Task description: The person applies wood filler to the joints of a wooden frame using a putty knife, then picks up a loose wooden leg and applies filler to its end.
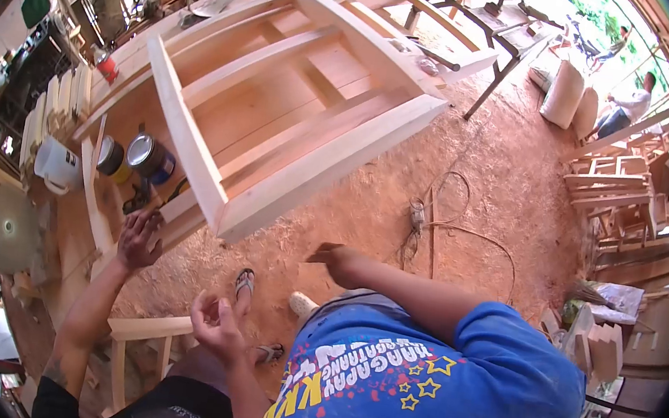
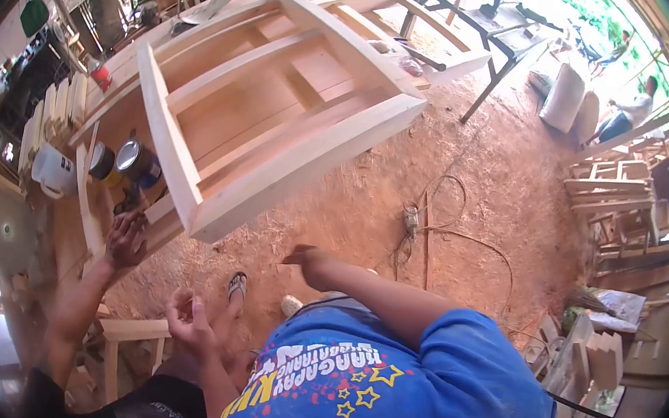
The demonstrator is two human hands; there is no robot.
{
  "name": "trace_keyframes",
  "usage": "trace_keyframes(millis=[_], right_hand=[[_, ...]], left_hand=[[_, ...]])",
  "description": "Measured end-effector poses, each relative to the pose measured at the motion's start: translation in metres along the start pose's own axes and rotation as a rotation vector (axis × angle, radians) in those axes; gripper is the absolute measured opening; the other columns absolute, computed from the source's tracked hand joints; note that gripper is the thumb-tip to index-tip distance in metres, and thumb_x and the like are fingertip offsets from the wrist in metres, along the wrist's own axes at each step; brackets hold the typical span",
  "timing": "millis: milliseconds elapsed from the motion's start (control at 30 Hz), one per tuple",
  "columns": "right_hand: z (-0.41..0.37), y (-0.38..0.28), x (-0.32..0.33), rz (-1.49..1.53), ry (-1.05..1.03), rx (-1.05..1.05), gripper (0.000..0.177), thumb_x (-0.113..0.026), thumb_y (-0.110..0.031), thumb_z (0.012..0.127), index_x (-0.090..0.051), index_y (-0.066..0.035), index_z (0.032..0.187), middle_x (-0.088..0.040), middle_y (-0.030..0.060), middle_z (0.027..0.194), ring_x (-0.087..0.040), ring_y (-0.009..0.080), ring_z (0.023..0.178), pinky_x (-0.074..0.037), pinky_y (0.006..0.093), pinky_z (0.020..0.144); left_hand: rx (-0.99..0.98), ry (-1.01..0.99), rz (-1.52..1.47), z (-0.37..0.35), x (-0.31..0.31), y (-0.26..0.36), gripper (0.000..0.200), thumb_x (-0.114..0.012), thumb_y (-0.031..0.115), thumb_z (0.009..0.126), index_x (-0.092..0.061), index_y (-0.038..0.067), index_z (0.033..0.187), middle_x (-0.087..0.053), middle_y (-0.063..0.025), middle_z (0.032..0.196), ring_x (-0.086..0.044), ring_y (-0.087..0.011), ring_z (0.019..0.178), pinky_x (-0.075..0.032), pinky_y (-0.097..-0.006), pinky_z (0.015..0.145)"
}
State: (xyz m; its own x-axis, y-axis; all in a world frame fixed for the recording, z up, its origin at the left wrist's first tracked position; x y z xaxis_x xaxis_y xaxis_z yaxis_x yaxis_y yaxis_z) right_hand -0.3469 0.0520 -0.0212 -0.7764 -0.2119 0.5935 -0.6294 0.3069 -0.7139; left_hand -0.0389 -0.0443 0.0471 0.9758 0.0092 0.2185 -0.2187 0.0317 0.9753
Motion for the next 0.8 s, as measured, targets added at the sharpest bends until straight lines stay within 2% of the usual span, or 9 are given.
trace_keyframes(millis=[67,133,200,233,300,367,467,667,800], right_hand=[[-0.034,0.037,0.035,0.074,0.020,0.014,0.070,-0.046,0.013,0.079,-0.070,-0.012,0.139,-0.059,0.0184,0.150,-0.053,0.0392,0.143,-0.044,0.0421,0.120],[-0.073,0.045,0.095,-0.085,-0.016,-0.064,0.071,-0.045,0.013,0.078,-0.070,-0.012,0.140,-0.063,0.0183,0.147,-0.057,0.0378,0.139,-0.045,0.0411,0.119],[-0.106,0.058,0.168,-0.075,0.038,-0.246,0.069,-0.047,0.012,0.079,-0.073,-0.012,0.138,-0.070,0.0166,0.139,-0.065,0.0350,0.130,-0.048,0.0410,0.116],[-0.119,0.076,0.205,-0.059,0.150,-0.169,0.065,-0.048,0.011,0.080,-0.075,-0.012,0.134,-0.072,0.0157,0.135,-0.067,0.0335,0.127,-0.050,0.0410,0.114],[-0.139,0.083,0.281,-0.067,0.316,-0.076,0.060,-0.051,0.012,0.080,-0.077,-0.010,0.130,-0.075,0.0147,0.130,-0.070,0.0322,0.122,-0.052,0.0405,0.110],[-0.158,0.057,0.356,-0.144,0.417,-0.020,0.058,-0.052,0.013,0.079,-0.078,-0.009,0.126,-0.075,0.0141,0.128,-0.070,0.0323,0.120,-0.054,0.0407,0.108],[-0.145,0.045,0.420,-0.371,0.441,0.102,0.054,-0.051,0.011,0.079,-0.079,-0.007,0.121,-0.075,0.0150,0.127,-0.070,0.0344,0.119,-0.054,0.0435,0.106],[-0.057,0.053,0.482,-0.580,0.253,0.074,0.040,-0.055,0.001,0.087,-0.080,-0.007,0.117,-0.077,0.0204,0.110,-0.072,0.0391,0.107,-0.055,0.0470,0.097],[-0.029,0.040,0.479,-0.667,0.095,-0.057,0.037,-0.058,-0.002,0.089,-0.081,-0.008,0.117,-0.079,0.0184,0.107,-0.075,0.0369,0.104,-0.058,0.0458,0.092]], left_hand=[[-0.149,0.022,0.006,-0.008,-0.026,0.048,0.036,-0.073,0.001,0.093,-0.066,-0.004,0.128,-0.071,-0.0142,0.115,-0.067,-0.0210,0.098,-0.056,-0.0351,0.086],[-0.278,-0.026,-0.015,-0.015,-0.062,0.089,0.035,-0.075,0.002,0.091,-0.068,-0.003,0.125,-0.071,-0.0139,0.112,-0.068,-0.0220,0.094,-0.056,-0.0355,0.085],[-0.543,-0.146,0.141,-0.015,-0.107,0.132,0.037,-0.078,0.004,0.088,-0.069,-0.002,0.123,-0.072,-0.0144,0.110,-0.069,-0.0260,0.092,-0.057,-0.0375,0.084],[-0.670,-0.206,0.222,-0.016,-0.132,0.152,0.038,-0.080,0.005,0.087,-0.070,-0.002,0.122,-0.072,-0.0146,0.109,-0.070,-0.0279,0.091,-0.057,-0.0386,0.083],[-0.800,-0.257,0.326,-0.014,-0.187,0.185,0.048,-0.087,0.011,0.081,-0.070,0.002,0.125,-0.072,-0.0154,0.117,-0.070,-0.0340,0.102,-0.056,-0.0446,0.091],[-0.816,-0.346,0.575,-0.003,-0.238,0.205,0.063,-0.093,0.019,0.076,-0.068,0.008,0.133,-0.067,-0.0134,0.135,-0.065,-0.0350,0.121,-0.048,-0.0492,0.106],[-0.722,-0.390,0.878,0.020,-0.301,0.210,0.082,-0.096,0.034,0.072,-0.062,0.017,0.145,-0.058,-0.0102,0.152,-0.054,-0.0307,0.140,-0.039,-0.0501,0.116],[-0.503,-0.370,1.173,0.040,-0.349,0.181,0.097,-0.093,0.052,0.071,-0.054,0.028,0.156,-0.053,-0.0021,0.161,-0.049,-0.0241,0.148,-0.037,-0.0507,0.121],[-0.447,-0.361,1.179,0.043,-0.351,0.182,0.096,-0.094,0.051,0.070,-0.054,0.029,0.155,-0.055,0.0007,0.159,-0.051,-0.0232,0.146,-0.038,-0.0502,0.122]])
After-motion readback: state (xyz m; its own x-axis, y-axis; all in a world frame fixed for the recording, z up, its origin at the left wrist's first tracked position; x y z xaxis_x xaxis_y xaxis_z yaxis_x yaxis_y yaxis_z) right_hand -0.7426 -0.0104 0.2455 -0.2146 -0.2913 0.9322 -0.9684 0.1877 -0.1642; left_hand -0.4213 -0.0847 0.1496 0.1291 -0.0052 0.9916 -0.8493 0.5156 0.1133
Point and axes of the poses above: each hand's wrist, its own z-axis towards the middle knuckle, its own x-axis out of the back of the hand, y = z × x, the point moved 6 cm from there along z, towards the middle knuckle
